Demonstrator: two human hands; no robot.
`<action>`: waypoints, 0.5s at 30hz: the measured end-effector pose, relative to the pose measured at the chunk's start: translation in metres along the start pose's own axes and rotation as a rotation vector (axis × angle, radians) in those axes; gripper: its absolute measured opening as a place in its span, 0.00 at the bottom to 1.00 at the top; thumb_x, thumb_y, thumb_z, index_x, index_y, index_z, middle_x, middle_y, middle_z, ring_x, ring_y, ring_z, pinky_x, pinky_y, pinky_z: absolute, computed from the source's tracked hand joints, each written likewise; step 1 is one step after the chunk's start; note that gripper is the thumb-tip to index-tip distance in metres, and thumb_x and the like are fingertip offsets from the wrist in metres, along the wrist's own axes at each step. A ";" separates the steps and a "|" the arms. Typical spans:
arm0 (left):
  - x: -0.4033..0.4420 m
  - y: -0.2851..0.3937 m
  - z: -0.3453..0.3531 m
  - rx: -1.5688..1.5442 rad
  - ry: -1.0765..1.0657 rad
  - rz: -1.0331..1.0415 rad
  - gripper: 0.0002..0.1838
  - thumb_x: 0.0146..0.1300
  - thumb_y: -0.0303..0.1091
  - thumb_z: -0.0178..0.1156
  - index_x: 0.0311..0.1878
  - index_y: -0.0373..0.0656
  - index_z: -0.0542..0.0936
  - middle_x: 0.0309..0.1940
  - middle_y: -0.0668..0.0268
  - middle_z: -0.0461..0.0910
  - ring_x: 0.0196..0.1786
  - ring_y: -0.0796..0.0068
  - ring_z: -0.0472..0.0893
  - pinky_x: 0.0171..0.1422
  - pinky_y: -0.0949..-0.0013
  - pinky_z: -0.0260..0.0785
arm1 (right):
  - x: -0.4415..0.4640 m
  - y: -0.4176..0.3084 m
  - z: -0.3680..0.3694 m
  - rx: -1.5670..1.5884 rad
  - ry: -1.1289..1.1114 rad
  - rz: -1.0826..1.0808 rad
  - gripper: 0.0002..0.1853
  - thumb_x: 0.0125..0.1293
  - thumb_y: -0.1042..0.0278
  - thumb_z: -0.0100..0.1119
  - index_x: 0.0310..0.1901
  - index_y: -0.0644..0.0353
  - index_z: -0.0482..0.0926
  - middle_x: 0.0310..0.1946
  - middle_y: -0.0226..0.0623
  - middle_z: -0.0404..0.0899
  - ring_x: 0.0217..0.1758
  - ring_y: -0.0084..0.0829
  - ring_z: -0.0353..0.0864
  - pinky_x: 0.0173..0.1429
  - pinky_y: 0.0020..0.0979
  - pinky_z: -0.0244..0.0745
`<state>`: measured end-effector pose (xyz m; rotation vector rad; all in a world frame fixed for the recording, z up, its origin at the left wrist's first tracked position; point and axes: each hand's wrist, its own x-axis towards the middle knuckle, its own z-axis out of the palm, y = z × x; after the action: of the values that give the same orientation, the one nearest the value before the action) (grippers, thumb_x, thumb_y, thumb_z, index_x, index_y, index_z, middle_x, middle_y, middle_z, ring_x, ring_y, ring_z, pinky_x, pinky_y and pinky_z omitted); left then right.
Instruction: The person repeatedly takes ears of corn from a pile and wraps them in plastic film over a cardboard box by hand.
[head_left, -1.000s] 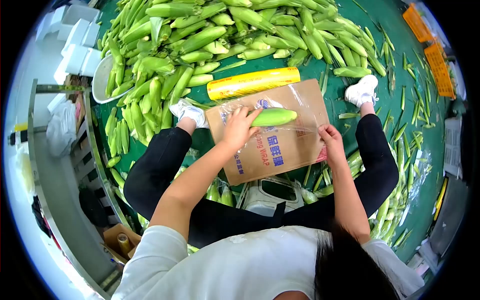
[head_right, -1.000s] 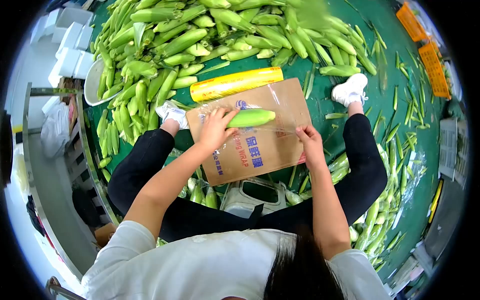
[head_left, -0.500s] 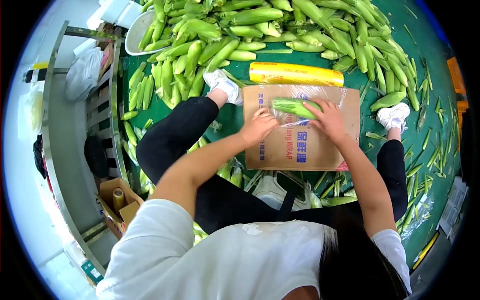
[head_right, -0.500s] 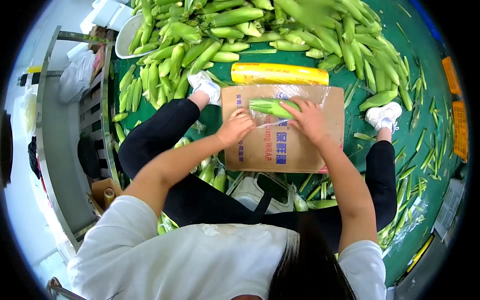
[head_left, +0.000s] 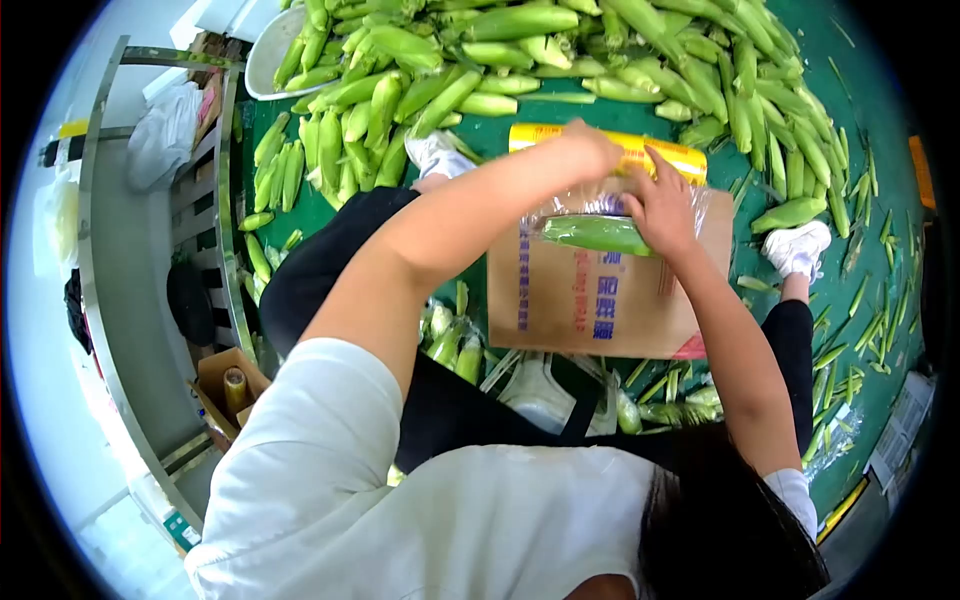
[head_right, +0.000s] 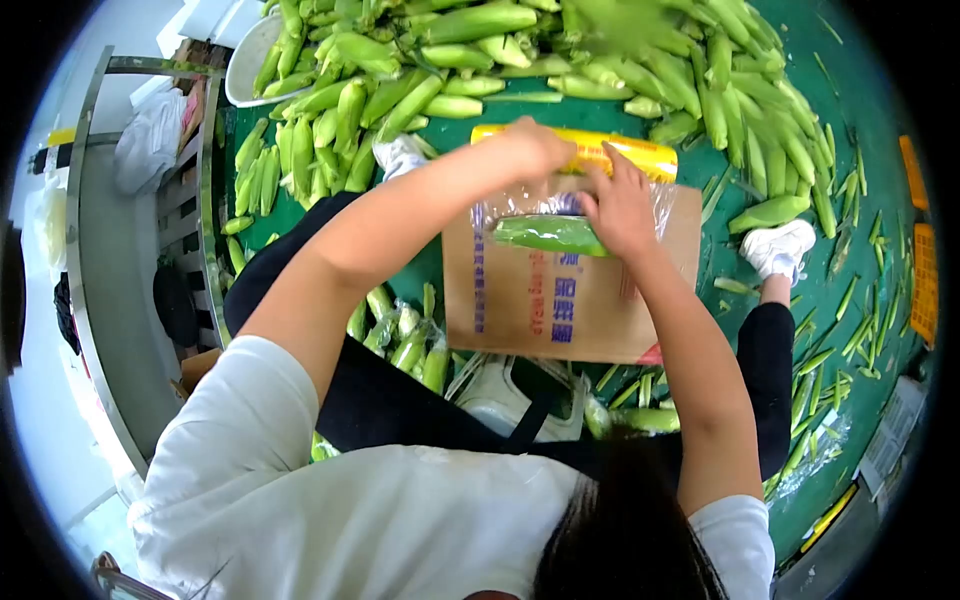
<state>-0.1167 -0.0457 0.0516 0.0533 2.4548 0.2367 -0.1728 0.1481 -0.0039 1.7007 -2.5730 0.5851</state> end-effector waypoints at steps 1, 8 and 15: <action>0.005 -0.021 -0.021 -0.057 0.051 -0.044 0.34 0.48 0.49 0.78 0.57 0.47 0.77 0.52 0.57 0.84 0.57 0.53 0.83 0.57 0.54 0.75 | 0.017 0.009 0.002 -0.001 0.038 0.036 0.22 0.64 0.57 0.65 0.58 0.55 0.79 0.61 0.44 0.75 0.65 0.48 0.73 0.71 0.49 0.64; 0.081 -0.013 0.045 -0.607 0.511 0.308 0.19 0.64 0.43 0.64 0.59 0.57 0.83 0.54 0.57 0.83 0.60 0.56 0.80 0.65 0.50 0.71 | 0.006 -0.055 0.012 -0.057 -0.283 -0.079 0.34 0.49 0.55 0.77 0.60 0.49 0.80 0.50 0.44 0.81 0.51 0.46 0.82 0.57 0.47 0.76; 0.061 0.038 0.115 -0.158 0.710 0.317 0.25 0.70 0.62 0.52 0.71 0.82 0.72 0.82 0.63 0.51 0.84 0.58 0.47 0.81 0.30 0.34 | 0.008 -0.062 -0.020 0.420 -1.530 -0.149 0.40 0.52 0.42 0.74 0.65 0.53 0.77 0.62 0.47 0.79 0.60 0.44 0.81 0.64 0.40 0.74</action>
<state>-0.0925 0.0160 -0.0671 0.3421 3.1122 0.6866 -0.1255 0.1256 0.0349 3.3769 -3.0201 -0.5254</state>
